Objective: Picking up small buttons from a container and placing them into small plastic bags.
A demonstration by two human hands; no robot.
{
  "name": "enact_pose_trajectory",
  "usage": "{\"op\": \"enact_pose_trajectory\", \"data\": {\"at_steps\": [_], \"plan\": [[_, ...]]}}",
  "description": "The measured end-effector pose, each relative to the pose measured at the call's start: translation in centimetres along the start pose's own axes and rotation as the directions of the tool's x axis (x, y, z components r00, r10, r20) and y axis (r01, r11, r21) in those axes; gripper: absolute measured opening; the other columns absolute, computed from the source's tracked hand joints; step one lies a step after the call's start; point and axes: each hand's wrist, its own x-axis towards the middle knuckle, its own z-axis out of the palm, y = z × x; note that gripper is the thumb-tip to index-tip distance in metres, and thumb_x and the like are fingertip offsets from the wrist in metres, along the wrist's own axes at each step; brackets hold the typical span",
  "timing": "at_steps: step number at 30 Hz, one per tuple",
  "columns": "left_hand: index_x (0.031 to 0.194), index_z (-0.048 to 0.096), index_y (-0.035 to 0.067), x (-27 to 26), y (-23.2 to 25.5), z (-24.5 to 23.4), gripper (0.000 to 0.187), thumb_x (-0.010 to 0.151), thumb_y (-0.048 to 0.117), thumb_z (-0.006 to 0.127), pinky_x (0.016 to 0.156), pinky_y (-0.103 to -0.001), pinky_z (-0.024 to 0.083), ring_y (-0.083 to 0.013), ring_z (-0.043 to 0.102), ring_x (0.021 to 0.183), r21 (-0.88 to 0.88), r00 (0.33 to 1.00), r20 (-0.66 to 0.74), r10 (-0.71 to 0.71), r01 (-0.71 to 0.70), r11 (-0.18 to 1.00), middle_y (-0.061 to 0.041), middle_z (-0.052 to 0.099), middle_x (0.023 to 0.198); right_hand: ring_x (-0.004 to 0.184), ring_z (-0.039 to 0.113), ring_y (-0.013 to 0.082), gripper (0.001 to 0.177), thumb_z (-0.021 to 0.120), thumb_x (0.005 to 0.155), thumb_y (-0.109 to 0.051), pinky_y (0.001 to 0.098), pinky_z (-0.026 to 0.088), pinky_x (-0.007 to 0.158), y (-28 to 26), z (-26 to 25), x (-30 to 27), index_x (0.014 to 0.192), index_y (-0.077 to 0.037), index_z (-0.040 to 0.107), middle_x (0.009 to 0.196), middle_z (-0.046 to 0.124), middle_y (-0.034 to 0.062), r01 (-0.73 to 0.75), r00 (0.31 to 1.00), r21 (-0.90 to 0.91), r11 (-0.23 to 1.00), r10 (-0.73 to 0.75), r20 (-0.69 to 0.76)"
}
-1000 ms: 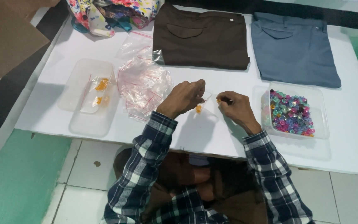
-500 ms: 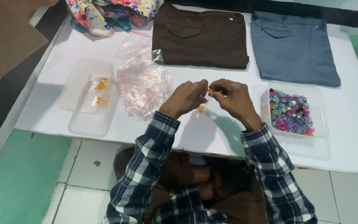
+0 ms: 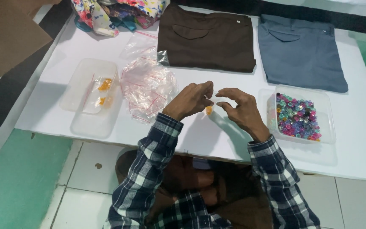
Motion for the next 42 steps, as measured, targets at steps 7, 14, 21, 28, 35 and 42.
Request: {"op": "enact_pose_trajectory", "data": {"at_steps": [7, 14, 21, 28, 35, 42], "plan": [[0.1, 0.054, 0.012, -0.2, 0.8, 1.1, 0.032, 0.085, 0.023, 0.08, 0.083, -0.043, 0.061, -0.0333, 0.075, 0.092, 0.047, 0.993, -0.111, 0.043, -0.038, 0.998, -0.013, 0.074, 0.092, 0.092, 0.074, 0.0293, 0.019, 0.074, 0.091, -0.001, 0.0358, 0.063, 0.078, 2.3, 1.8, -0.5, 0.109, -0.008, 0.075, 0.096, 0.075, 0.0131, -0.001, 0.994, 0.049, 0.999, 0.006, -0.111], [0.111, 0.043, 0.014, -0.9, 1.5, 1.0, 0.032, 0.09, -0.004, 0.059, 0.097, -0.054, 0.055, -0.0397, 0.068, 0.11, -0.177, 0.998, -0.055, 0.037, -0.046, 0.983, -0.016, 0.071, 0.106, 0.113, 0.066, 0.032, 0.041, 0.072, 0.096, -0.017, 0.0464, 0.055, 0.097, 1.6, 1.5, -1.2, 0.134, -0.005, 0.062, 0.117, 0.069, 0.0216, -0.152, 0.975, 0.332, 0.931, 0.195, -0.102], [0.126, 0.03, 0.009, -2.6, 3.9, -0.5, 0.046, 0.089, -0.011, 0.048, 0.1, -0.062, 0.05, -0.0471, 0.066, 0.114, -0.281, 0.998, 0.016, 0.054, -0.048, 0.959, -0.028, 0.068, 0.119, 0.091, 0.064, 0.0084, 0.012, 0.078, 0.094, -0.016, 0.0261, 0.056, 0.08, 1.5, 2.0, -1.4, 0.103, -0.007, 0.076, 0.087, 0.073, 0.009, -0.204, 0.942, 0.444, 0.872, 0.299, -0.155], [0.108, 0.063, 0.01, -1.3, 1.2, 1.2, 0.021, 0.091, 0.019, 0.068, 0.087, -0.054, 0.056, -0.044, 0.071, 0.1, -0.139, 0.992, -0.126, 0.028, -0.046, 0.989, -0.018, 0.075, 0.098, 0.094, 0.069, 0.013, 0.009, 0.077, 0.093, -0.01, 0.0308, 0.054, 0.088, 1.1, 2.0, -1.4, 0.102, -0.007, 0.076, 0.088, 0.075, 0.0095, -0.185, 0.951, 0.411, 0.893, 0.268, -0.153], [0.099, 0.072, 0.017, -0.8, 0.3, 2.1, 0.009, 0.091, 0.021, 0.07, 0.08, -0.047, 0.059, -0.0356, 0.075, 0.086, -0.004, 0.979, -0.201, 0.015, -0.016, 1.0, -0.009, 0.077, 0.084, 0.098, 0.07, 0.0175, 0.008, 0.077, 0.093, -0.007, 0.0358, 0.054, 0.093, 1.4, 2.6, -1.3, 0.101, -0.006, 0.076, 0.089, 0.076, 0.0112, -0.115, 0.964, 0.339, 0.934, 0.187, -0.19], [0.087, 0.071, 0.015, -2.5, 0.8, 0.3, 0.003, 0.087, 0.017, 0.069, 0.074, -0.043, 0.06, -0.032, 0.076, 0.075, 0.09, 0.955, -0.297, 0.0, 0.028, 0.996, -0.006, 0.075, 0.073, 0.108, 0.068, 0.0234, 0.016, 0.069, 0.101, -0.009, 0.0415, 0.055, 0.097, -1.8, 3.6, -1.1, 0.116, -0.002, 0.071, 0.104, 0.074, 0.0167, -0.021, 0.984, 0.349, 0.937, 0.081, -0.157]]}}
